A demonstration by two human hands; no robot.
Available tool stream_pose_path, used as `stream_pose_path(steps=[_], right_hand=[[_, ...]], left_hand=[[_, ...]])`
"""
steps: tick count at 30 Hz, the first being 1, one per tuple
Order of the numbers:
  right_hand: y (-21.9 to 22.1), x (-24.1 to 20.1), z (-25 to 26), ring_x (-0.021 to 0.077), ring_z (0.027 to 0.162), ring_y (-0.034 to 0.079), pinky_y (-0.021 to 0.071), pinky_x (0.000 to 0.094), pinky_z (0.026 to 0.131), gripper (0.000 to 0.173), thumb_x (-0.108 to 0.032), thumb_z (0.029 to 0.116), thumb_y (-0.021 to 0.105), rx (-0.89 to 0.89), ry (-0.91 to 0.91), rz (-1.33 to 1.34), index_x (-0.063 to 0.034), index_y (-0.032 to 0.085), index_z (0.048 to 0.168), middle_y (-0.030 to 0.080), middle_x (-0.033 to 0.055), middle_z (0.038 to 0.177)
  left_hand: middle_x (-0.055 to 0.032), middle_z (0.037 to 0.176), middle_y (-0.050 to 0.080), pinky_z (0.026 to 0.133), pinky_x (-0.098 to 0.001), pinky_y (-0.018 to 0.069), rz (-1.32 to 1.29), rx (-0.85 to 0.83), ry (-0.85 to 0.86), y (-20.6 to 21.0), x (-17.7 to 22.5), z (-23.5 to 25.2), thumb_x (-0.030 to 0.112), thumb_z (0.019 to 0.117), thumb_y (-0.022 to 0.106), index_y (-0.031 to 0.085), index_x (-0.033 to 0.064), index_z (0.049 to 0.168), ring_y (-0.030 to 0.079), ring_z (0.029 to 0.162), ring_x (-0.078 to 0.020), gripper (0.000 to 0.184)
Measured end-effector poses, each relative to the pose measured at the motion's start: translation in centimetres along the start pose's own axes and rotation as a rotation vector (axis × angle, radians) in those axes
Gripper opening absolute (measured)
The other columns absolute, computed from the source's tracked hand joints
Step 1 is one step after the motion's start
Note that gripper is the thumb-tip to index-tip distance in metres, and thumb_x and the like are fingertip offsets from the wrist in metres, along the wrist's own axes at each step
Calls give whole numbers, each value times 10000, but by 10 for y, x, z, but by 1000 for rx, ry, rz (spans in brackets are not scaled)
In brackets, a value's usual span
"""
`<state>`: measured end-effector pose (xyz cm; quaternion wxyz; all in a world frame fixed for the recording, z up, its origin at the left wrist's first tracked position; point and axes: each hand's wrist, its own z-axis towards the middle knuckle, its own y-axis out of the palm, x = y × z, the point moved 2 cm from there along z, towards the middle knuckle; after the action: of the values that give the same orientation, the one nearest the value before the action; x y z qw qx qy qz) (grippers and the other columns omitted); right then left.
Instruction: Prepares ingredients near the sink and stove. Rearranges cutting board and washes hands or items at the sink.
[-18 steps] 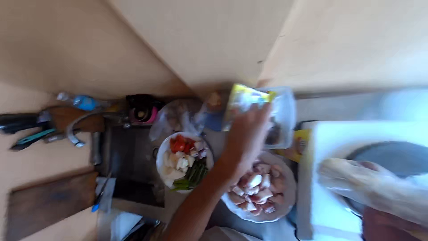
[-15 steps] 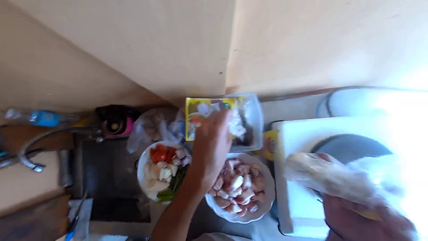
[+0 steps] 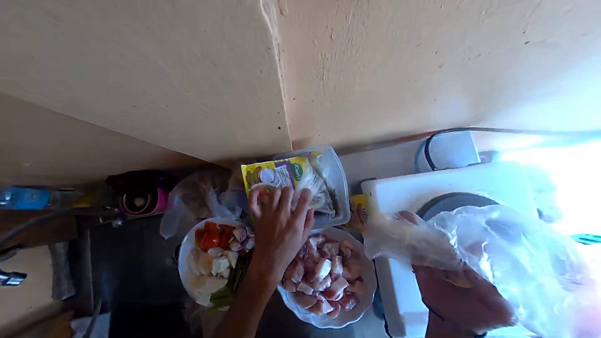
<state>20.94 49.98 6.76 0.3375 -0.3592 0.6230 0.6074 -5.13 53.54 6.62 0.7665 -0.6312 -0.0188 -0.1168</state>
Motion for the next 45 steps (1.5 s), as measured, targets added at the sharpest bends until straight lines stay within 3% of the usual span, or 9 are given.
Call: stream_pose_path(steps=[4,9,16,22,27,33,36,40,45], right_hand=[[2,5,-3,74,1058,715,574,238,937,265,-305,902,707,114,14,68,-204,788,1134,767,-23,1155],[-5,8,-3,103,1154,681,551,276,987,300,-352,922,685,25,25,54,-223,778,1176,736,-16,1245],[-7,4,-11,117,1063,708,581,283,915,304,-348,910,698,64,-23,104,-199,773,1164,748,14,1195],[-16,6,-17,98,1034,715,588,249,857,315,-384,915,681,16,-5,96,-228,778,1171,741,2,1232],[-20,9,-18,79,868,709,582,234,744,266,-369,925,680,5,-31,118,-224,784,1122,752,13,1160],[-20,10,-18,91,989,721,594,244,830,286,-373,934,672,-48,1,122,-217,787,1144,753,-3,1187],[-18,9,-18,68,911,719,587,220,780,264,-376,935,668,-51,-4,111,-225,797,1109,762,-13,1145],[-15,5,-19,38,819,712,587,208,733,217,-358,912,695,2,-17,110,-233,808,1048,778,-46,1018],[-15,-2,-20,48,761,693,573,214,680,241,-335,930,676,-43,-65,130,-212,790,1104,772,-17,1042]], left_hand=[[-101,1079,708,1016,-759,312,-1,108,-243,-10,-4,6,197,891,735,753,191,1149,652,1103,-339,259],[-304,1499,375,976,-684,331,43,-1,-499,-29,-3,14,307,896,756,779,318,1067,382,1307,-532,172],[-333,1309,495,853,-682,413,128,-78,-603,-45,2,3,311,922,727,768,336,1123,514,1143,-541,207],[-347,1371,451,819,-559,488,-118,11,-633,-42,-16,-15,203,917,733,804,245,1079,571,1029,-479,182],[-183,1253,513,823,-312,506,-392,144,-698,-36,-28,-24,173,879,788,805,196,998,571,1010,-211,122],[-123,1266,496,859,-191,503,-563,483,-573,-30,-25,-28,51,785,802,785,131,851,539,1088,-104,105],[-174,1341,472,887,-235,524,-496,443,-502,-47,-18,-14,49,798,802,779,139,870,552,1144,-151,119],[-167,1220,666,828,-321,588,-416,325,-289,-85,-15,11,48,845,778,773,93,915,685,1016,-179,83],[-98,1208,680,822,-242,568,-307,346,-122,-153,-12,28,98,936,711,759,92,1013,678,1008,-104,91]])
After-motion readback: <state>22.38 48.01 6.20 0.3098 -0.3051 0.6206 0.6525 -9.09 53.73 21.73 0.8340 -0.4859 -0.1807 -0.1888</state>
